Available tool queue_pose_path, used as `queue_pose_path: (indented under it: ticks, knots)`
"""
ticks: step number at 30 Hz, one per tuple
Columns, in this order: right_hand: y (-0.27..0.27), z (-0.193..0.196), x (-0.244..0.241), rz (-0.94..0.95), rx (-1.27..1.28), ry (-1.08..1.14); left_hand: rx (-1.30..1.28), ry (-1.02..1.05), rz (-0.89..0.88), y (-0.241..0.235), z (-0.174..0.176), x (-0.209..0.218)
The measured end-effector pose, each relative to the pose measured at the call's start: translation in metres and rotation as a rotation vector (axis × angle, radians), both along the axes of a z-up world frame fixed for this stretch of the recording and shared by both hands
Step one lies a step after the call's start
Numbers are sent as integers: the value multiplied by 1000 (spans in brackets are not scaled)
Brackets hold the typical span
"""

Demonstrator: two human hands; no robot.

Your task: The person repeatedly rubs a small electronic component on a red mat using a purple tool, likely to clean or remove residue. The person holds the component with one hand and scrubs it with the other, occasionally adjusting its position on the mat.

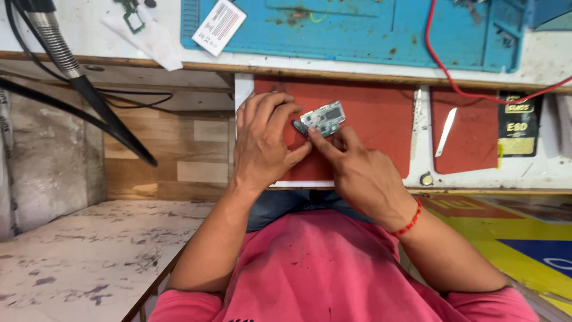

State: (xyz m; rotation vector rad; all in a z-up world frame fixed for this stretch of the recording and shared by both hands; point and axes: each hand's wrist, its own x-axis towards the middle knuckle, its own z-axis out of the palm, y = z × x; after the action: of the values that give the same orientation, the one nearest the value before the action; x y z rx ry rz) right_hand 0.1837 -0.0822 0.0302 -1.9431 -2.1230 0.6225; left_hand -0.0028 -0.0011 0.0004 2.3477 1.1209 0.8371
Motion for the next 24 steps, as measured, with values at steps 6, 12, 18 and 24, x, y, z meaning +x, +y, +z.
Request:
queue_pose_path:
  ticks: [6,12,18,24]
  knots:
    - [-5,13,5,11,-21,-37,-8,-4,-19,-1,1,0]
    - [-11,1,17,-35,26,-24,64,29,-25,0,1,1]
    - [-11,-7,23,-56,83,-4,108,72,-55,-2,-9,1]
    - [-13,-11,23,-42,60,19,91,77,-51,-5,-6,4]
